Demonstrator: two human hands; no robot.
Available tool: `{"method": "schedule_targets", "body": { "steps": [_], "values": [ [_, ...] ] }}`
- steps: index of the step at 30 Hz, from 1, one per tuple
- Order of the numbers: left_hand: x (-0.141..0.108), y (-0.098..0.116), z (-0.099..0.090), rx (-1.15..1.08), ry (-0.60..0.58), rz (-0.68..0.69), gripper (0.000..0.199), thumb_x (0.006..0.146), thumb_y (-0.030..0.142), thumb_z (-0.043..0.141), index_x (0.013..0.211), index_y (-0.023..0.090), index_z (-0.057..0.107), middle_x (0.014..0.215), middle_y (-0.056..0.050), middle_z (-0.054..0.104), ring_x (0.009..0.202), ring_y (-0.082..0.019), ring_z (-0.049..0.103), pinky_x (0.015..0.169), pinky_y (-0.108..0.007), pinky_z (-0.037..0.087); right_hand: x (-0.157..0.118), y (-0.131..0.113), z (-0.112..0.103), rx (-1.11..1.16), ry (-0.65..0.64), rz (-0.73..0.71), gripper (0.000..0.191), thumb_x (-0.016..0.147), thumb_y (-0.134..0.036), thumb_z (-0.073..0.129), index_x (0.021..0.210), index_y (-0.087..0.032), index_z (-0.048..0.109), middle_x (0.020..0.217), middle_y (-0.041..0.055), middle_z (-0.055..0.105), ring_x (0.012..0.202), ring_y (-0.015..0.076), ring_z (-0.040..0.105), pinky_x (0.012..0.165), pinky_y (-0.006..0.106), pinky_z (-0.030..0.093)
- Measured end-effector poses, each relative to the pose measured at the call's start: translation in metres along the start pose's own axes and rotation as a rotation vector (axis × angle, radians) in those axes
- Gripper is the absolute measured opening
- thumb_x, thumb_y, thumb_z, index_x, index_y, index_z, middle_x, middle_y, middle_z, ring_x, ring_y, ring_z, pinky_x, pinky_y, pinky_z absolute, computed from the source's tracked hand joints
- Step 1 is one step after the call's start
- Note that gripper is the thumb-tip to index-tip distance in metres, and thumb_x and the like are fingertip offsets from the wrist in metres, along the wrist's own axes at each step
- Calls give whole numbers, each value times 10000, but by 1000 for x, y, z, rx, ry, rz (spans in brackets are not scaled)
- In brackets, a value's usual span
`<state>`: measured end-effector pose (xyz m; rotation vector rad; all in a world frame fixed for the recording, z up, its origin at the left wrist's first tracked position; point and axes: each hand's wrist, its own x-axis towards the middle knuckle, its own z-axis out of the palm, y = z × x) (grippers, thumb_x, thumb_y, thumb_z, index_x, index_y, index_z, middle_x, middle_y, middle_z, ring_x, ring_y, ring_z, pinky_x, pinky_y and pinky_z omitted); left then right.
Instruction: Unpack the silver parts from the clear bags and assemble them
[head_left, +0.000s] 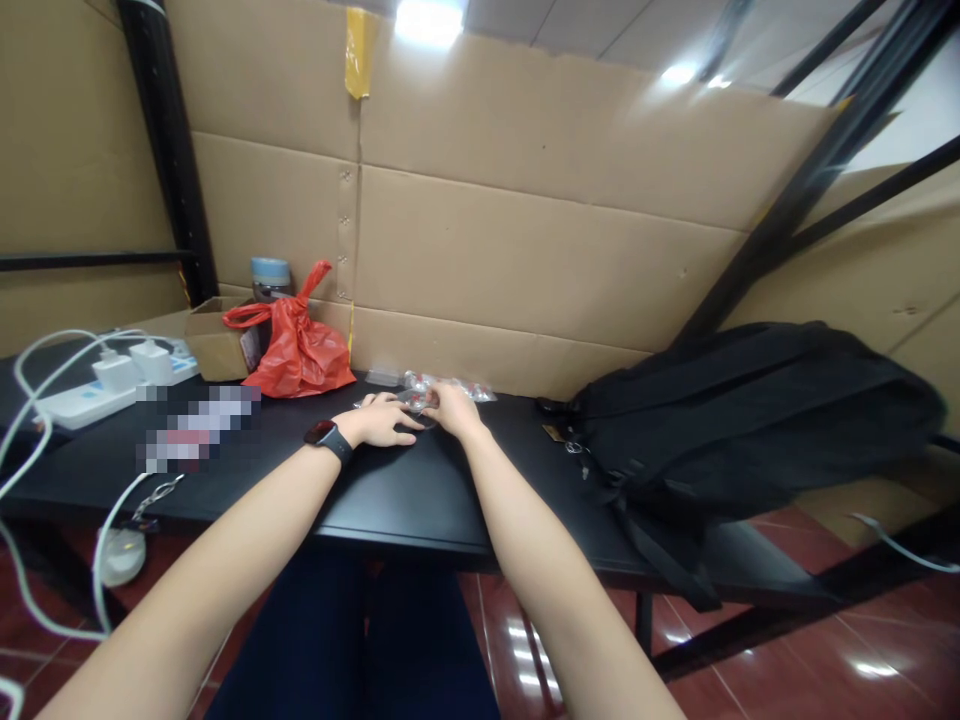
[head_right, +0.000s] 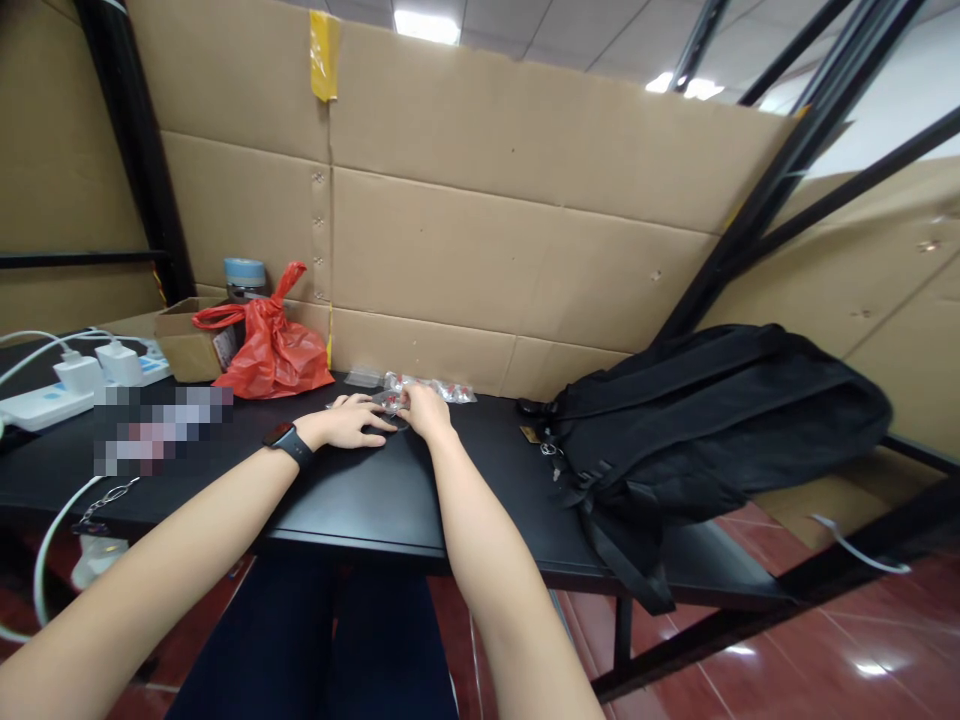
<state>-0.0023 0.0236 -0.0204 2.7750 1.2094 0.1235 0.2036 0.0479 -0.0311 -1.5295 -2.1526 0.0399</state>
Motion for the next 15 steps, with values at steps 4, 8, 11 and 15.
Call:
{"method": "schedule_targets", "body": {
  "steps": [4, 8, 11, 15],
  "values": [
    [1, 0, -1, 2, 12, -5, 383, 892, 542, 535, 1241, 472, 678, 1517, 25, 506, 1416, -376, 306, 1114, -608, 227, 3, -7, 5, -58, 35, 18, 142, 816, -223, 719, 935, -207, 642, 983, 85, 702, 902, 221, 635, 743, 285, 420],
    [1, -1, -4, -11, 56, -5, 349, 885, 432, 530, 1201, 391, 672, 1369, 3, 622, 1360, -337, 388, 1094, -541, 290, 3, -4, 4, 45, -24, -21, 181, 796, -312, 739, 903, -194, 653, 921, 63, 698, 848, 200, 626, 743, 270, 424],
    [1, -4, -3, -10, 166, -48, 445, 794, 313, 598, 1238, 312, 580, 1282, -39, 648, 1263, -309, 481, 1034, -483, 360, 1, 7, -2, 185, -51, -100, 128, 902, -289, 603, 904, -185, 678, 896, 53, 705, 834, 178, 627, 787, 268, 439],
    [4, -8, 3, 71, 334, -158, 466, 773, 254, 607, 1233, 259, 535, 1265, -92, 640, 1195, -323, 507, 967, -474, 384, -3, 23, -6, 238, 26, -111, 328, 840, -24, 507, 1070, -180, 683, 987, 67, 718, 910, 172, 639, 855, 271, 449]
  ]
}}
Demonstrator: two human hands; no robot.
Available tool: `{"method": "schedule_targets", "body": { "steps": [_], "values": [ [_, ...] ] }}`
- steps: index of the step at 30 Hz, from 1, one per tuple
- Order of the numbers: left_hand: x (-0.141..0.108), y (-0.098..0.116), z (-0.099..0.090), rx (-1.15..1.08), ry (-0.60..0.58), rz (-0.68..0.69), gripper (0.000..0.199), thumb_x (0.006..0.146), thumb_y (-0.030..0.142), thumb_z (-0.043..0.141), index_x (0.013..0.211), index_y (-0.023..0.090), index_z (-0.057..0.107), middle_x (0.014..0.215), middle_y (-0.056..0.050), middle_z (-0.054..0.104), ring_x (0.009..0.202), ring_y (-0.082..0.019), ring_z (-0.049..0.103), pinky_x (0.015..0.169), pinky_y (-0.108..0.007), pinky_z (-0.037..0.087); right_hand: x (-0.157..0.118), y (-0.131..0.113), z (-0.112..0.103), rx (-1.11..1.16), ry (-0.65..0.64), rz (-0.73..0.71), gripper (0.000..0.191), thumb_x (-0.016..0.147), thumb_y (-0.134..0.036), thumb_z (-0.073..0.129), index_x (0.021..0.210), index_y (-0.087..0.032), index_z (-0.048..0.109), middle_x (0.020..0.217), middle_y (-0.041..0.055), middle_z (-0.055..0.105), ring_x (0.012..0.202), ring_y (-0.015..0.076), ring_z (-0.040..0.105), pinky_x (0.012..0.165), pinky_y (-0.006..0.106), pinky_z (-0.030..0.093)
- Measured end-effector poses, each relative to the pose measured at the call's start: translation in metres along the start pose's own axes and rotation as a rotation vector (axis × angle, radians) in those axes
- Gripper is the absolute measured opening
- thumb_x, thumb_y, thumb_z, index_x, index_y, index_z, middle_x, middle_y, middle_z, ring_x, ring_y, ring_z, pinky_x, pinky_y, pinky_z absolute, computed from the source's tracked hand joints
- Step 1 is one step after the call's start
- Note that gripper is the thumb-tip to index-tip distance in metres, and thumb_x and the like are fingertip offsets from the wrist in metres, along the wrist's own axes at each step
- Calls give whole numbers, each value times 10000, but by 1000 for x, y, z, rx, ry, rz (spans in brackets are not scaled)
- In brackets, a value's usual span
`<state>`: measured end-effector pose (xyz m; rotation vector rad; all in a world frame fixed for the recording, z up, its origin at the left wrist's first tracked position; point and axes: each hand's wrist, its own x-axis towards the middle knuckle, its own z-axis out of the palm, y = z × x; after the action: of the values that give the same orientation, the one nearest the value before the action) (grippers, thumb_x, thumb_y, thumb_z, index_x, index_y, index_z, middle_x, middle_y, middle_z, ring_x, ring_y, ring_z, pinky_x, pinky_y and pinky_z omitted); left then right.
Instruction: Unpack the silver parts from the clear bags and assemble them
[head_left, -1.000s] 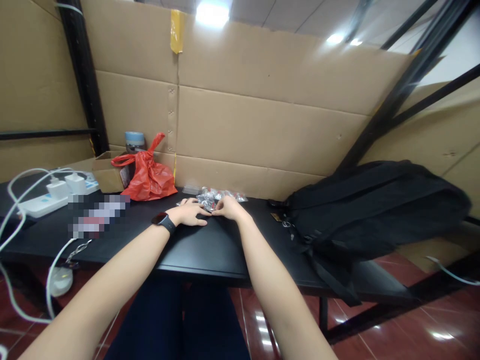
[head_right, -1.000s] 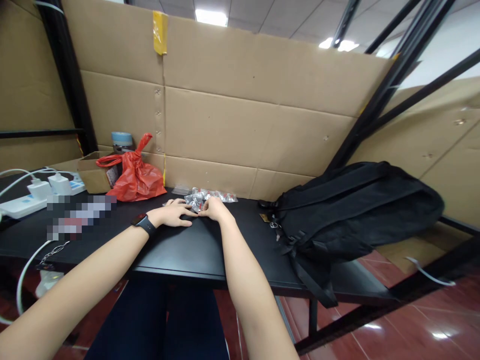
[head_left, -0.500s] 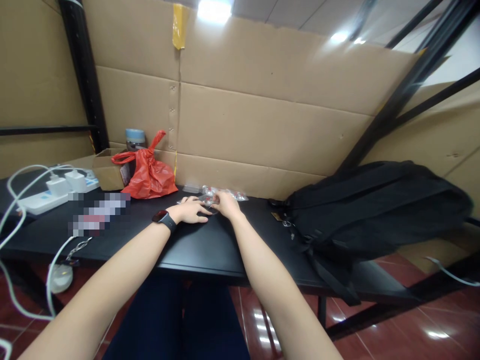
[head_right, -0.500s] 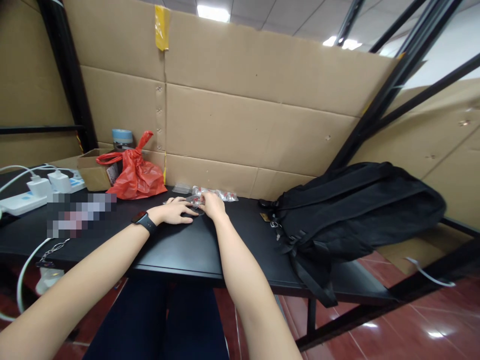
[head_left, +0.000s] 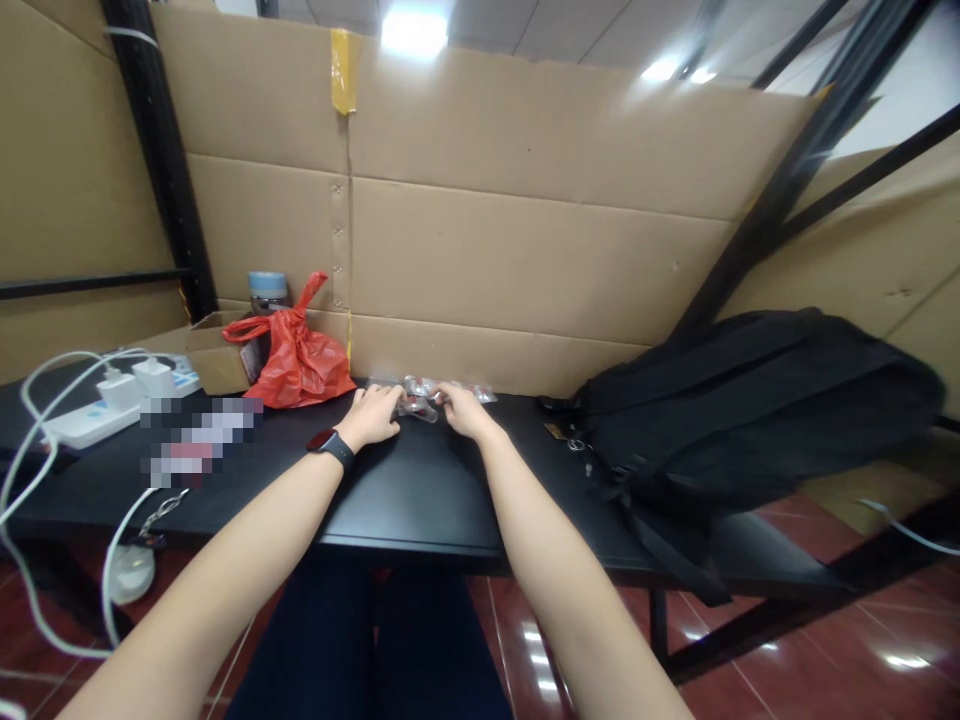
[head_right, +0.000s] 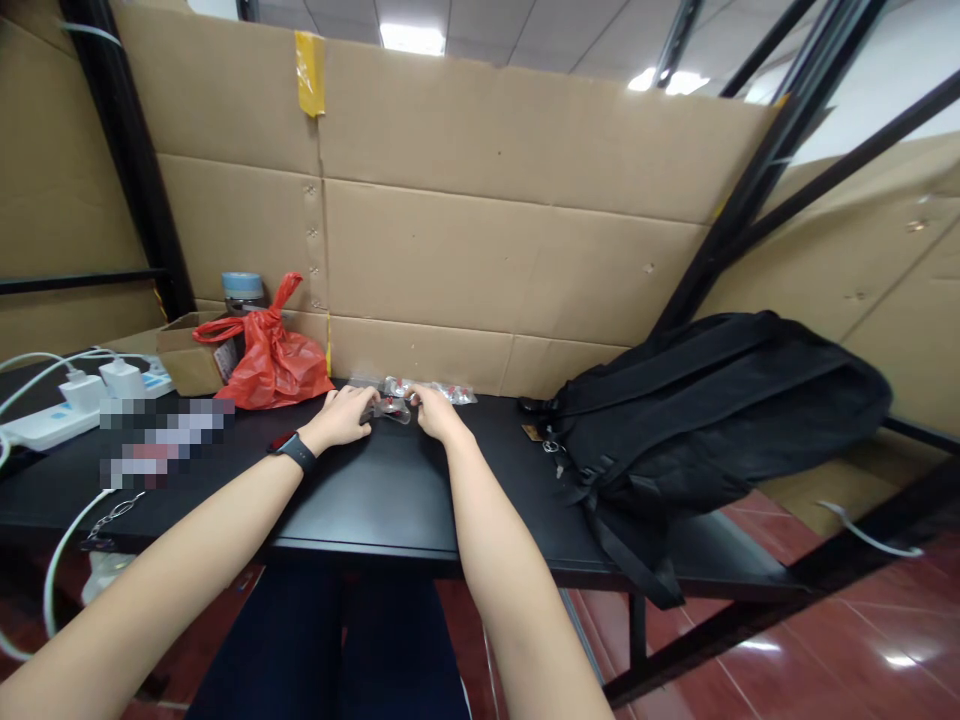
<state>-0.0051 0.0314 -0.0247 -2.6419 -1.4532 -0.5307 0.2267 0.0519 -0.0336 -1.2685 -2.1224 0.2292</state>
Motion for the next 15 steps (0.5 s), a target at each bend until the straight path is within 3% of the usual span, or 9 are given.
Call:
{"method": "schedule_targets", "body": {
  "steps": [3, 7, 11, 15],
  "values": [
    [3, 2, 7, 45, 58, -35, 381, 833, 309, 609, 1206, 261, 553, 1287, -97, 633, 1223, -327, 483, 977, -474, 362, 0, 3, 2, -13, -64, -4, 330, 730, -19, 665, 1017, -180, 698, 1003, 57, 718, 936, 185, 640, 858, 278, 455],
    [9, 5, 12, -14, 120, -98, 514, 845, 397, 652, 1321, 263, 510, 1249, -95, 665, 1192, -316, 513, 960, -452, 371, 3, 1, 9, 9, -78, 42, 134, 755, -140, 741, 879, -185, 715, 930, 40, 730, 874, 180, 648, 841, 288, 462],
    [11, 4, 12, -61, 113, -158, 256, 897, 437, 572, 1008, 256, 715, 1145, -73, 719, 1156, -317, 535, 937, -461, 383, 4, -3, 7, 56, -60, 42, 81, 821, -144, 662, 778, -178, 722, 852, 35, 734, 818, 167, 646, 828, 277, 457],
    [10, 3, 6, -148, 91, -235, 263, 850, 431, 579, 830, 262, 780, 1140, -38, 736, 1135, -305, 561, 887, -425, 416, 2, -8, 0, 112, -144, 107, 162, 859, -194, 608, 739, -159, 710, 780, 30, 711, 750, 159, 626, 748, 258, 449]
  ]
}}
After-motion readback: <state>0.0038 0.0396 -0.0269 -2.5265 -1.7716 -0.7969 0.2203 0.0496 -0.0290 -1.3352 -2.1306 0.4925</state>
